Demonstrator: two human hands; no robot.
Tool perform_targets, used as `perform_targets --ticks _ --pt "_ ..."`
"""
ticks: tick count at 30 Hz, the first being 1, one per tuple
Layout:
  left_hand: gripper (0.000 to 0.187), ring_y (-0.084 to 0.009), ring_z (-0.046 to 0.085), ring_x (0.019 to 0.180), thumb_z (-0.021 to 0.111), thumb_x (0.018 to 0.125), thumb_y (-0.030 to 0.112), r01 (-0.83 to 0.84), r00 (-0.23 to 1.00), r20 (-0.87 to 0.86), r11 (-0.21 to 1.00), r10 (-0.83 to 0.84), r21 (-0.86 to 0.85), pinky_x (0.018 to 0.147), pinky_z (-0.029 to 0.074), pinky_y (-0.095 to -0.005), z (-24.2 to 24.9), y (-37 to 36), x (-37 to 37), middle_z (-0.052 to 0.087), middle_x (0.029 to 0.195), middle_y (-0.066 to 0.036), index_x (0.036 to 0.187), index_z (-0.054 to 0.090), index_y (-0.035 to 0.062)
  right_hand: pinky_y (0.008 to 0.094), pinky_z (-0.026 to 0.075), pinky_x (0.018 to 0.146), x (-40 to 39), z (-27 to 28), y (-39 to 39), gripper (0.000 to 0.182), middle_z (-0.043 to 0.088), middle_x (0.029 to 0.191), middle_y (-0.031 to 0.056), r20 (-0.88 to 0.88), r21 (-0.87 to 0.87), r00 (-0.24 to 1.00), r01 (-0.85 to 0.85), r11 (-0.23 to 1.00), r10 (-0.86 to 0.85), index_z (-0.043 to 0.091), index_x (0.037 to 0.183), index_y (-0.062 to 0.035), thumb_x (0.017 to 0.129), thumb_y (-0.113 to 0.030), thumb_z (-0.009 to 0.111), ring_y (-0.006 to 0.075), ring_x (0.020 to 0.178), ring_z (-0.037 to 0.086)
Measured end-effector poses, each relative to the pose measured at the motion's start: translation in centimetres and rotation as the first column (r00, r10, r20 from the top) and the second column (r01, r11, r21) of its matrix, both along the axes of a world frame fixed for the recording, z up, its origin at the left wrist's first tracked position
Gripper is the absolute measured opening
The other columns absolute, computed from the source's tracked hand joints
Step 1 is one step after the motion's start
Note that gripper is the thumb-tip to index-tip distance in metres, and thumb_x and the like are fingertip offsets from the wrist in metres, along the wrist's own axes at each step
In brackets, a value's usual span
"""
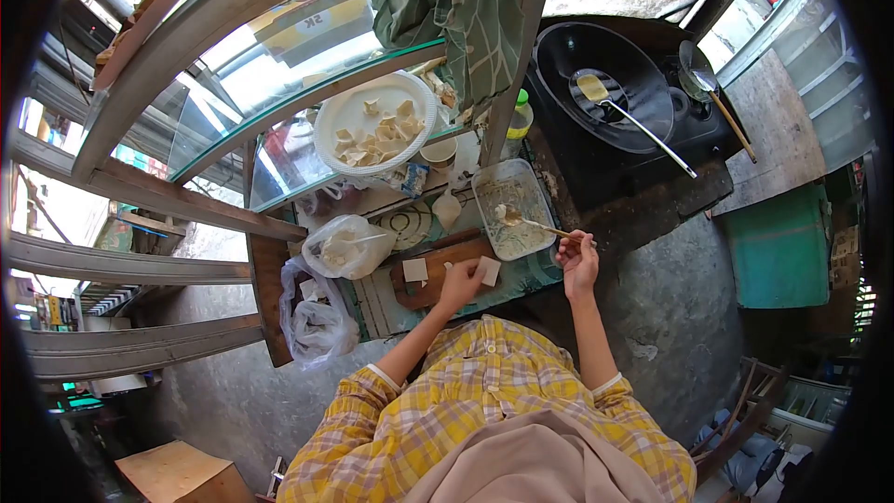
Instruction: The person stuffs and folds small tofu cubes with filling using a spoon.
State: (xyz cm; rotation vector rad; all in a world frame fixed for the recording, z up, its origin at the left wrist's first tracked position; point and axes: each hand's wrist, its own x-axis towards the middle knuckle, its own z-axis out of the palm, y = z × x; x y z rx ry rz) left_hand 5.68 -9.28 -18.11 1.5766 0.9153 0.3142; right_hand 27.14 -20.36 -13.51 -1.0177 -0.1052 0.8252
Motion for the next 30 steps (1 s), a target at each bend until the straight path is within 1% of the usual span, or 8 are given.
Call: perform_targets --ticks 2,3,4,7,10,11,22,30 --pt "0.026 -0.0195 0.064 0.075 0.051 0.087 0.016 -0.159 0.971 0.100 0.899 0.217 -0.408 0.066 0.051 -0.0318 0.2 1.0 0.3 0.065 0.088 -0.014 0.103 0.060 -0.0026 0.0266 0.047 0.060 -0.7 2.2 -0.3 0.034 0.059 0.081 0.0047 -0.043 0.081 0.998 -0.048 0.996 0.052 0.056 0.094 -0.0065 0.095 -0.037 0.040 0.0121 0.073 0.055" --pt "0.027 -0.0178 0.064 0.077 0.051 0.088 0.016 -0.206 0.936 0.113 0.778 0.334 -0.593 0.067 0.052 -0.0306 0.5 1.7 0.5 0.065 0.090 -0.013 0.103 0.059 -0.0039 0.0271 0.047 0.061 -1.0 3.0 -0.4 0.035 0.059 0.083 0.0045 -0.083 0.119 0.993 -0.069 0.990 0.079 0.056 0.094 -0.0069 0.095 -0.038 0.039 0.0124 0.075 0.055" --pt "0.025 -0.0213 0.063 0.084 0.047 0.090 0.014 -0.166 0.901 0.165 0.670 0.401 -0.723 0.075 0.053 -0.0301 2.4 2.4 0.6 0.062 0.099 -0.013 0.103 0.057 -0.0048 0.0276 0.047 0.063 -1.3 3.8 -0.5 0.035 0.059 0.085 0.0044 -0.121 0.159 0.987 -0.089 0.983 0.109 0.056 0.095 -0.0073 0.095 -0.038 0.039 0.0127 0.077 0.055" --pt "0.026 -0.0235 0.062 0.089 0.045 0.090 0.015 -0.131 0.876 0.195 0.605 0.442 -0.785 0.080 0.053 -0.0337 7.4 3.8 1.5 0.061 0.101 -0.015 0.105 0.054 -0.0044 0.0300 0.044 0.065 -1.8 5.8 -0.3 0.032 0.058 0.086 0.0045 -0.216 0.228 0.961 -0.124 0.966 0.175 0.054 0.089 -0.0086 0.096 -0.035 0.038 0.0146 0.078 0.053" --pt "0.028 -0.0249 0.062 0.093 0.043 0.091 0.016 0.017 0.842 0.335 0.599 0.424 -0.801 0.082 0.053 -0.0357 10.1 4.2 1.7 0.061 0.103 -0.015 0.105 0.053 -0.0059 0.0311 0.041 0.065 -1.6 5.7 0.2 0.026 0.057 0.086 0.0053 -0.195 0.352 0.961 -0.117 0.929 0.195 0.049 0.081 -0.0096 0.094 -0.028 0.037 0.0164 0.076 0.051" --pt "0.029 -0.0261 0.061 0.095 0.043 0.091 0.016 0.019 0.845 0.329 0.591 0.422 -0.807 0.083 0.052 -0.0364 10.6 4.1 1.8 0.060 0.104 -0.017 0.107 0.052 -0.0065 0.0310 0.041 0.064 -1.6 5.9 0.4 0.023 0.056 0.085 0.0052 -0.209 0.352 0.961 -0.098 0.931 0.181 0.046 0.079 -0.0099 0.092 -0.026 0.037 0.0165 0.075 0.050" --pt "0.032 -0.0307 0.059 0.099 0.041 0.089 0.016 0.155 0.777 0.336 0.355 0.533 -0.922 0.088 0.051 -0.0383 13.6 3.2 1.7 0.057 0.108 -0.021 0.109 0.048 -0.0090 0.0308 0.039 0.064 -2.0 5.9 0.2 0.015 0.048 0.078 0.0049 -0.313 0.463 0.932 -0.017 0.886 0.181 0.037 0.072 -0.0105 0.085 -0.019 0.037 0.0175 0.071 0.045" --pt "0.034 -0.0312 0.059 0.098 0.040 0.089 0.016 0.241 0.741 0.359 0.274 0.567 -0.931 0.088 0.050 -0.0386 15.0 2.5 1.6 0.057 0.109 -0.021 0.111 0.048 -0.0091 0.0313 0.039 0.063 -2.4 6.9 -0.3 0.016 0.047 0.076 0.0059 -0.278 0.448 0.949 -0.010 0.894 0.150 0.036 0.071 -0.0105 0.085 -0.019 0.036 0.0179 0.070 0.045"
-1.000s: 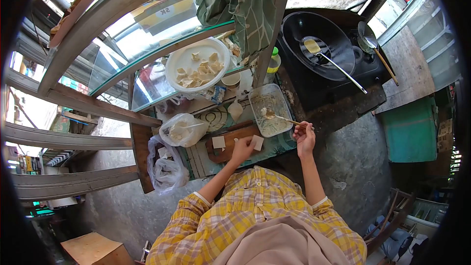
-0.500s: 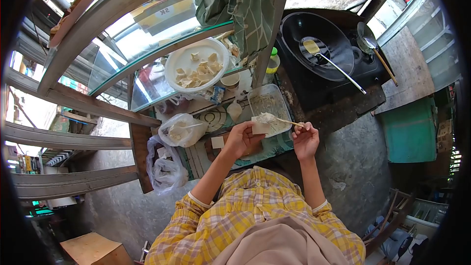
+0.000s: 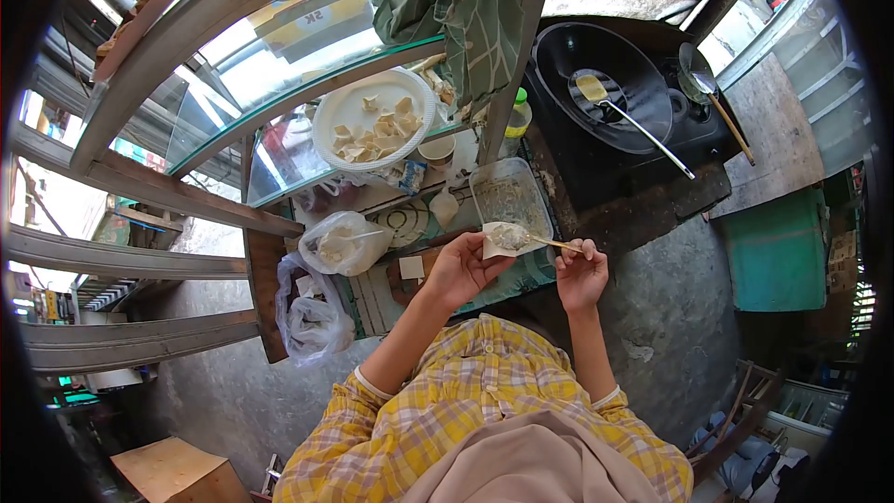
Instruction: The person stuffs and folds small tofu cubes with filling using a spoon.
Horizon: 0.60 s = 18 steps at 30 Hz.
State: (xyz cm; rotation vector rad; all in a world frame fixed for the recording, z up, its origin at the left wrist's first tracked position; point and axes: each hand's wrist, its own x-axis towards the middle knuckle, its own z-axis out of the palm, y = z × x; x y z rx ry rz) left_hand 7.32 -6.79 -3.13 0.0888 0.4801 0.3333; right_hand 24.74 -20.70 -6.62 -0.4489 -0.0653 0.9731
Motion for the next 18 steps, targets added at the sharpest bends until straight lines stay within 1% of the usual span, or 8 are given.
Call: perform_targets --ticks 4,10,18 --pt "0.034 -0.0310 0.059 0.099 0.040 0.089 0.016 -0.014 1.000 0.011 1.000 0.014 0.013 0.090 0.049 -0.0392 -0.2 -0.6 0.0 0.058 0.109 -0.020 0.111 0.049 -0.0076 0.0313 0.039 0.063 0.2 0.4 -0.3 0.017 0.047 0.076 0.0064 0.046 -0.012 0.999 0.010 1.000 -0.009 0.036 0.070 -0.0106 0.085 -0.019 0.036 0.0179 0.070 0.045" --pt "0.031 -0.0301 0.058 0.101 0.041 0.089 0.016 -0.080 0.996 -0.050 0.997 0.080 0.003 0.092 0.047 -0.0398 -0.5 -1.2 0.2 0.058 0.108 -0.018 0.109 0.050 -0.0063 0.0315 0.039 0.062 0.5 0.5 -0.6 0.018 0.050 0.078 0.0074 0.095 -0.021 0.995 0.021 1.000 -0.019 0.036 0.069 -0.0101 0.085 -0.018 0.036 0.0181 0.069 0.045" --pt "0.032 -0.0320 0.057 0.101 0.041 0.089 0.015 -0.102 0.992 -0.075 0.995 0.101 -0.008 0.090 0.049 -0.0395 -0.9 -1.4 0.0 0.057 0.109 -0.019 0.111 0.049 -0.0071 0.0314 0.039 0.062 0.4 0.3 -0.5 0.018 0.050 0.077 0.0075 0.080 -0.050 0.996 0.038 0.998 -0.034 0.036 0.069 -0.0099 0.085 -0.018 0.036 0.0180 0.068 0.045"
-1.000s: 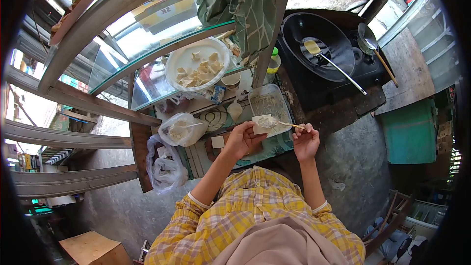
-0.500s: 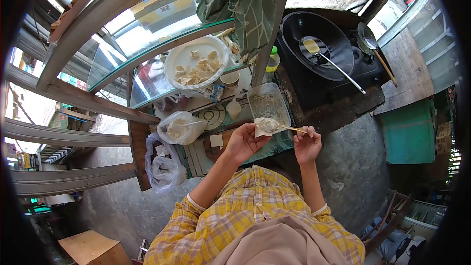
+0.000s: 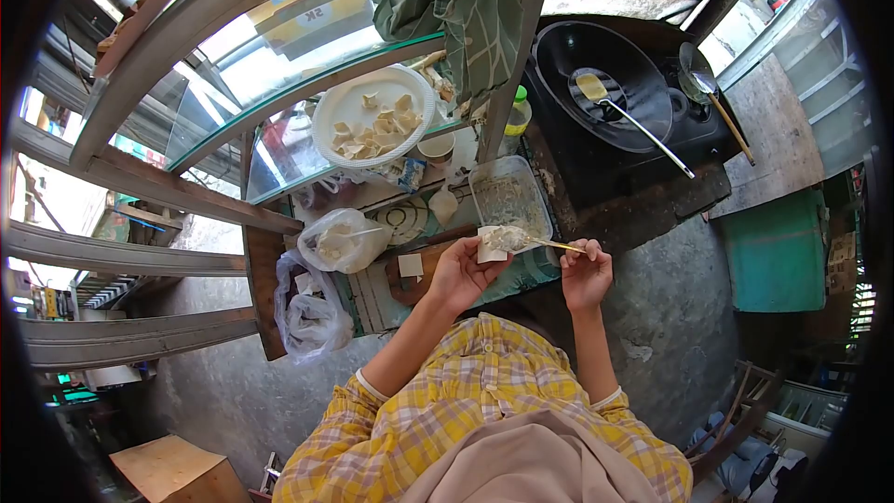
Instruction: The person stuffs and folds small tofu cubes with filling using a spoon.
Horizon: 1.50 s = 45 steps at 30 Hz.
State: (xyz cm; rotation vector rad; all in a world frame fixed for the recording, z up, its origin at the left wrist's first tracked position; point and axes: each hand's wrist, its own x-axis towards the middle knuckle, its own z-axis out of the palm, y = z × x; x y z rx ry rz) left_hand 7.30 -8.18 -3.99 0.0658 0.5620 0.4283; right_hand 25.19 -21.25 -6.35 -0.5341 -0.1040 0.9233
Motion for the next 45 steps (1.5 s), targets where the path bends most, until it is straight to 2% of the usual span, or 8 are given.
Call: perform_targets --ticks 7,10,13,16,19,25,32,45 --pt "0.035 -0.0321 0.059 0.099 0.043 0.089 0.015 -0.089 0.978 -0.175 0.988 0.111 0.128 0.085 0.051 -0.0398 -0.2 1.4 -1.8 0.057 0.107 -0.021 0.114 0.045 -0.0083 0.0305 0.040 0.063 1.4 -3.5 -0.6 0.016 0.052 0.080 0.0074 -0.094 -0.041 0.990 0.100 0.994 -0.103 0.042 0.072 -0.0098 0.085 -0.017 0.035 0.0180 0.070 0.047" --pt "0.029 -0.0243 0.061 0.094 0.045 0.090 0.016 -0.061 0.945 -0.262 0.894 0.195 0.444 0.083 0.051 -0.0364 -1.0 2.7 -3.9 0.060 0.104 -0.015 0.109 0.052 -0.0047 0.0309 0.041 0.066 1.6 -5.9 -0.4 0.017 0.056 0.084 0.0077 0.287 -0.259 0.958 0.096 0.961 -0.018 0.053 0.082 -0.0065 0.085 -0.018 0.041 0.0191 0.078 0.052" --pt "0.027 -0.0217 0.062 0.093 0.047 0.090 0.017 -0.036 0.924 -0.305 0.846 0.231 0.531 0.081 0.052 -0.0347 -0.7 3.1 -4.6 0.061 0.102 -0.014 0.106 0.054 -0.0040 0.0334 0.041 0.074 0.3 -7.6 0.6 0.021 0.056 0.096 0.0084 0.804 -0.531 0.443 0.237 0.813 0.397 0.059 0.096 -0.0064 0.085 -0.021 0.049 0.0218 0.089 0.052" --pt "0.027 -0.0247 0.062 0.091 0.048 0.090 0.017 -0.048 0.933 -0.285 0.861 0.220 0.507 0.080 0.053 -0.0361 -0.2 3.1 -4.8 0.061 0.100 -0.015 0.104 0.054 -0.0053 0.0351 0.039 0.079 -1.2 -7.0 0.9 0.024 0.053 0.106 0.0075 0.786 -0.508 -0.180 0.357 0.784 0.591 0.060 0.103 -0.0096 0.084 -0.021 0.055 0.0230 0.095 0.050" --pt "0.030 -0.0257 0.062 0.092 0.048 0.090 0.018 -0.034 0.961 -0.229 0.883 0.158 0.468 0.080 0.053 -0.0356 0.6 2.5 -4.2 0.061 0.101 -0.015 0.107 0.052 -0.0060 0.0354 0.036 0.083 -3.4 -2.3 1.2 0.022 0.048 0.113 0.0074 0.729 -0.381 -0.343 0.515 0.768 0.592 0.060 0.103 -0.0118 0.083 -0.020 0.057 0.0232 0.098 0.047" --pt "0.031 -0.0245 0.063 0.088 0.047 0.091 0.019 0.153 0.944 -0.329 0.881 0.002 0.447 0.076 0.055 -0.0356 0.0 0.7 -1.9 0.061 0.101 -0.016 0.110 0.052 -0.0055 0.0310 0.041 0.070 -5.2 -0.6 4.1 0.029 0.056 0.094 0.0064 0.813 -0.534 0.260 -0.025 0.845 0.521 0.057 0.109 -0.0067 0.080 -0.012 0.058 0.0199 0.081 0.053" --pt "0.027 -0.0140 0.058 0.080 0.048 0.092 0.018 0.248 0.886 -0.424 0.580 0.188 0.776 0.064 0.053 -0.0279 -2.7 1.0 -1.2 0.056 0.098 -0.008 0.107 0.056 -0.0029 0.0265 0.042 0.065 -4.9 -0.5 5.1 0.039 0.060 0.091 0.0066 0.794 -0.551 0.273 -0.054 0.833 0.543 0.056 0.115 -0.0050 0.077 -0.009 0.061 0.0148 0.076 0.056" --pt "0.050 -0.0117 0.057 0.059 0.038 0.095 0.040 0.418 0.855 -0.517 0.633 -0.031 0.652 0.057 0.050 -0.0243 -1.3 1.6 -1.5 0.045 0.107 -0.007 0.114 0.050 -0.0043 0.0185 0.040 0.061 -6.3 -3.4 5.6 0.021 0.061 0.085 -0.0007 0.338 -0.492 0.787 -0.319 0.810 0.516 0.061 0.102 -0.0021 0.085 -0.013 0.062 0.0043 0.070 0.052"
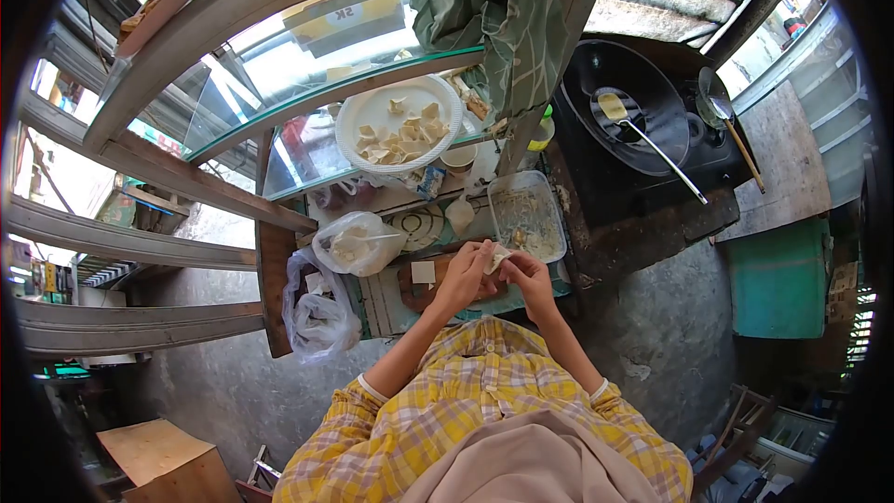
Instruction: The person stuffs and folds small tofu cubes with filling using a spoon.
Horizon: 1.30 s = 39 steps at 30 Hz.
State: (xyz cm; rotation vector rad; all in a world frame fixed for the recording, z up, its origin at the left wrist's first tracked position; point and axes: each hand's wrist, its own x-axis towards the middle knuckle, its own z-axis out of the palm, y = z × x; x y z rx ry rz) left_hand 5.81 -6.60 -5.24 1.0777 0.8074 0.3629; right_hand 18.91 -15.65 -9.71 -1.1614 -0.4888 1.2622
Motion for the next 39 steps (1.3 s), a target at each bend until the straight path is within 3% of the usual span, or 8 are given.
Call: perform_targets --ticks 2,7,10,14,20,29,32,39 --pt "0.051 -0.0121 0.057 0.060 0.038 0.095 0.040 0.019 1.000 0.010 0.999 -0.019 -0.028 0.057 0.050 -0.0246 -0.2 0.1 0.0 0.044 0.109 -0.007 0.117 0.048 -0.0042 0.0185 0.039 0.060 -0.1 -0.2 -0.1 0.019 0.060 0.083 -0.0016 -0.080 -0.014 0.996 0.040 0.999 -0.041 0.062 0.101 -0.0027 0.085 -0.013 0.062 0.0035 0.067 0.050" --pt "0.043 -0.0112 0.059 0.070 0.052 0.091 0.027 -0.169 0.961 0.197 0.976 0.193 -0.135 0.064 0.051 -0.0245 -0.1 -0.5 0.4 0.047 0.108 -0.006 0.121 0.047 -0.0030 0.0231 0.040 0.062 -1.0 2.0 0.7 0.017 0.061 0.080 0.0010 -0.291 -0.085 0.925 0.229 0.970 -0.244 0.062 0.097 -0.0023 0.086 -0.015 0.061 0.0077 0.068 0.053" --pt "0.039 -0.0104 0.059 0.078 0.058 0.087 0.017 -0.211 0.927 0.271 0.958 0.260 -0.197 0.070 0.051 -0.0238 0.1 -1.2 0.8 0.053 0.107 -0.006 0.121 0.048 -0.0018 0.0189 0.041 0.060 -0.9 1.5 1.0 0.019 0.063 0.083 0.0009 -0.335 0.062 0.915 0.260 0.964 -0.225 0.062 0.100 -0.0007 0.084 -0.011 0.063 0.0053 0.069 0.054" --pt "0.034 -0.0099 0.059 0.084 0.060 0.086 0.012 -0.157 0.873 0.374 0.908 0.312 -0.389 0.075 0.050 -0.0233 -1.3 -1.6 1.0 0.061 0.103 -0.005 0.116 0.053 -0.0015 0.0191 0.044 0.063 -1.5 2.3 1.7 0.017 0.064 0.086 0.0030 -0.251 0.068 0.929 0.298 0.952 -0.273 0.064 0.099 -0.0001 0.083 -0.006 0.063 0.0074 0.070 0.058" --pt "0.023 -0.0102 0.060 0.083 0.055 0.089 0.012 -0.317 0.787 0.405 0.868 0.465 -0.381 0.073 0.051 -0.0230 -0.3 -2.2 2.2 0.062 0.098 -0.005 0.108 0.058 -0.0011 0.0203 0.047 0.067 -1.8 3.2 2.0 0.015 0.063 0.088 0.0044 -0.113 0.208 0.937 0.347 0.915 -0.330 0.066 0.095 0.0010 0.080 -0.002 0.065 0.0086 0.072 0.059" --pt "0.023 -0.0115 0.061 0.081 0.055 0.089 0.015 -0.301 0.733 0.463 0.848 0.499 -0.437 0.071 0.052 -0.0244 0.2 -2.0 2.3 0.064 0.092 -0.007 0.105 0.058 -0.0016 0.0206 0.045 0.070 -2.3 4.9 2.2 0.019 0.058 0.093 0.0059 0.095 0.363 0.907 0.352 0.863 -0.410 0.065 0.099 0.0032 0.080 -0.001 0.064 0.0100 0.082 0.056" --pt "0.025 -0.0093 0.060 0.080 0.057 0.088 0.012 -0.355 0.752 0.433 0.859 0.497 -0.369 0.074 0.051 -0.0239 1.5 -2.1 2.3 0.063 0.096 -0.006 0.107 0.059 -0.0034 0.0207 0.042 0.068 -2.2 5.1 2.2 0.019 0.058 0.089 0.0052 0.216 0.385 0.866 0.348 0.855 -0.450 0.065 0.098 0.0022 0.080 -0.002 0.064 0.0093 0.079 0.053" --pt "0.018 -0.0084 0.060 0.073 0.062 0.083 0.002 -0.488 0.826 0.418 0.851 0.378 0.195 0.066 0.049 -0.0201 3.3 -1.9 1.6 0.064 0.088 -0.006 0.099 0.063 -0.0053 0.0226 0.039 0.066 -1.7 6.3 2.1 0.012 0.058 0.085 0.0051 0.441 0.452 0.745 0.298 0.841 -0.501 0.066 0.091 0.0023 0.080 -0.002 0.064 0.0109 0.075 0.051"
